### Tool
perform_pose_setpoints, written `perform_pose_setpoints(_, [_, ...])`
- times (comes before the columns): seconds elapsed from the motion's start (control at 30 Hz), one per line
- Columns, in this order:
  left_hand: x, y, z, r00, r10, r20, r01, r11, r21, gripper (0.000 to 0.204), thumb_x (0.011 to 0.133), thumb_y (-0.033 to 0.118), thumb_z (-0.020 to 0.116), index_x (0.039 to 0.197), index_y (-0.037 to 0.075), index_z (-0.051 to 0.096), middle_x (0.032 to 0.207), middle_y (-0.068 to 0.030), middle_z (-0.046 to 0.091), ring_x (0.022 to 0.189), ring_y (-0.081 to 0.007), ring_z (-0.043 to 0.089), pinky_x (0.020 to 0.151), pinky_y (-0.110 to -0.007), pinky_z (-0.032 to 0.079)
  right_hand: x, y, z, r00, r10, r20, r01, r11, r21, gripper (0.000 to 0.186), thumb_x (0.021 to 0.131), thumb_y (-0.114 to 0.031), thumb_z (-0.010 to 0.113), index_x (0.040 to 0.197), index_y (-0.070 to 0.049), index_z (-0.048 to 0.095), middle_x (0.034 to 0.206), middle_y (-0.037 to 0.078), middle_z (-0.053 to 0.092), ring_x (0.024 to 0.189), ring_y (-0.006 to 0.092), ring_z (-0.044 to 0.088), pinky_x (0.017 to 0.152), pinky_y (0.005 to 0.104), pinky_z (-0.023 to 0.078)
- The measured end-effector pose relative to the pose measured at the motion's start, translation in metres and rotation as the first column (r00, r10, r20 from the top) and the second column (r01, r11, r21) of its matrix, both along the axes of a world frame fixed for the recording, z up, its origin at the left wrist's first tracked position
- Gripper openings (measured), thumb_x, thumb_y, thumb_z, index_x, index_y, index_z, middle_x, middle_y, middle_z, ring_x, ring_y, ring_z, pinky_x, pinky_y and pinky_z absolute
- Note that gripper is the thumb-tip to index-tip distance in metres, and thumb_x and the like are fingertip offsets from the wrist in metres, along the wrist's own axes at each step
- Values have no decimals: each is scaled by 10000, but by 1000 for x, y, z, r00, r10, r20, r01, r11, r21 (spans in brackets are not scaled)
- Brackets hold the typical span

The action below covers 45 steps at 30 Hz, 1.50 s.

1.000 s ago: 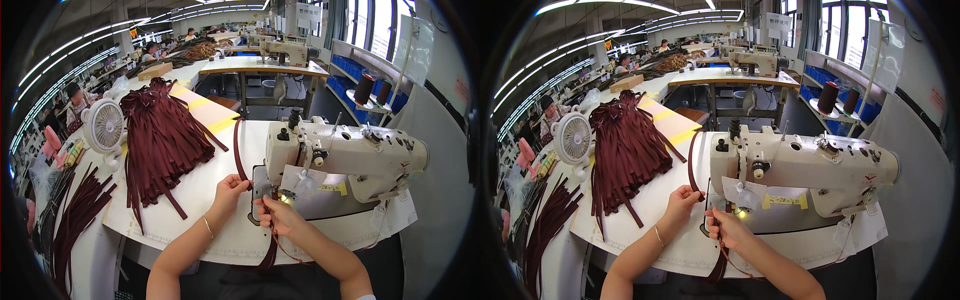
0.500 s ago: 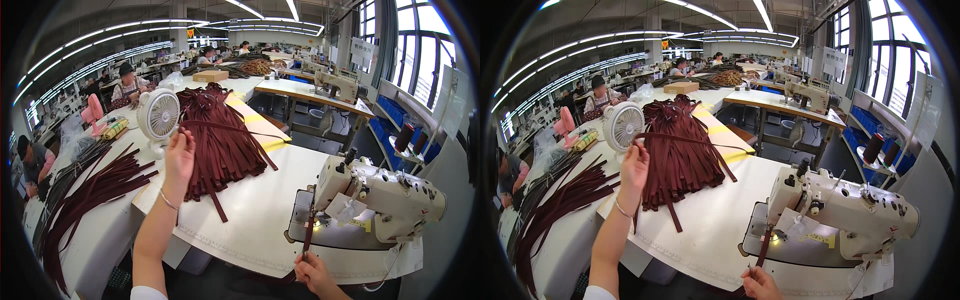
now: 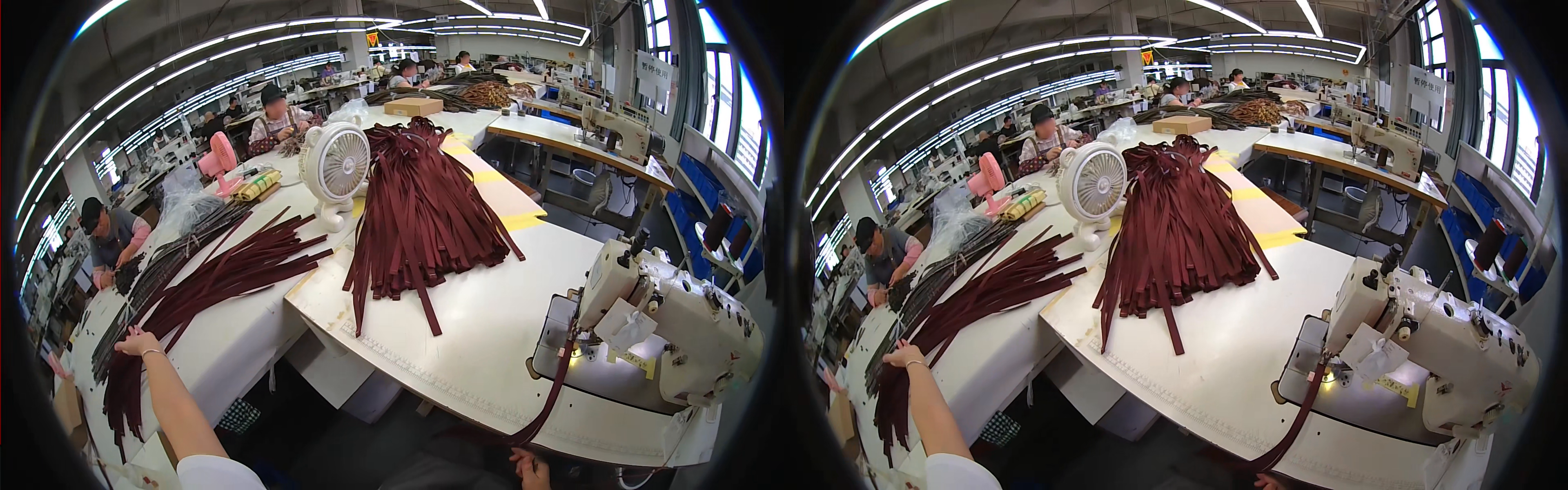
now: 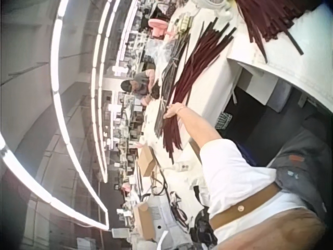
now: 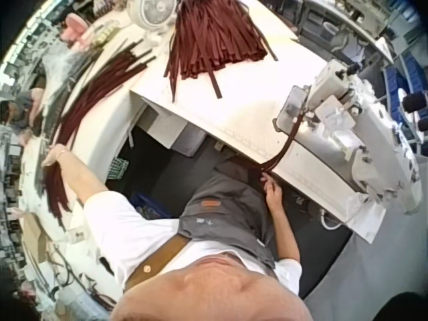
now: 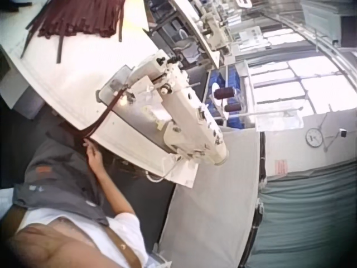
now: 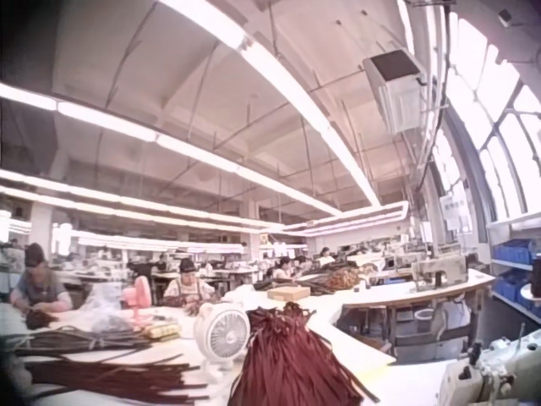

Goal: The person sews long maroon straps using an industrial sewing machine.

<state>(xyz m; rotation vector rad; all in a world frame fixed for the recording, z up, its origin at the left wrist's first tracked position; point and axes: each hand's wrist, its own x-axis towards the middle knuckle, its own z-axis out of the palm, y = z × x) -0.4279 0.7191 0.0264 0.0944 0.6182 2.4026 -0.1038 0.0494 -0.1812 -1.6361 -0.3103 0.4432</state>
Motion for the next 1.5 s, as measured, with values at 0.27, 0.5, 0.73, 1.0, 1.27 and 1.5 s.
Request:
perform_pose_setpoints(0.27, [184,-46,-102,280,-838,-468,925,365,-100,394,917,241,475,1229,2,450,1113,-81,568,950,-167,568,819,-299,454,18,53,-14,938,345,41,-342,896,284,320,959,-278,434,1065,-5,562,986,67,600,774,116,478,767,264,414])
perform_pose_setpoints(0.5, [374,-353,-64,-346,431,-833,882,-154,-446,196,795,10,607,989,27,628,980,-106,615,889,-239,584,760,-302,477,-28,7,21,846,502,-180,-393,815,425,417,962,-352,388,1108,-5,568,987,111,630,877,120,551,661,221,376])
perform_pose_setpoints(0.73, [434,-436,-82,-109,763,-637,966,-70,-250,294,731,14,594,1024,40,600,986,-78,595,895,-242,555,795,-342,470,-49,-5,6,885,448,-130,-290,746,600,296,943,-267,464,969,-11,610,905,110,647,815,140,561,659,261,394])
perform_pose_setpoints(1.0, [487,-435,-98,-121,775,-620,958,-72,-278,338,701,-8,588,1028,62,635,984,-72,590,921,-237,547,809,-327,480,-40,3,64,686,684,248,-726,628,280,185,857,-138,604,971,0,653,983,136,642,888,268,604,763,360,467])
perform_pose_setpoints(1.27, [487,-431,-102,-9,731,-683,968,-164,-188,323,683,16,604,1001,54,645,993,-67,579,921,-224,532,806,-312,470,-34,8,53,768,638,61,-607,694,387,169,833,-122,632,947,1,653,934,130,641,862,246,598,763,350,456])
perform_pose_setpoints(1.5, [484,-433,-98,-17,744,-668,970,-150,-191,331,683,24,605,1010,58,644,1013,-67,576,960,-227,529,826,-324,462,-22,11,19,901,431,-40,-329,741,586,125,838,-23,584,951,11,625,933,122,636,875,202,544,796,332,410])
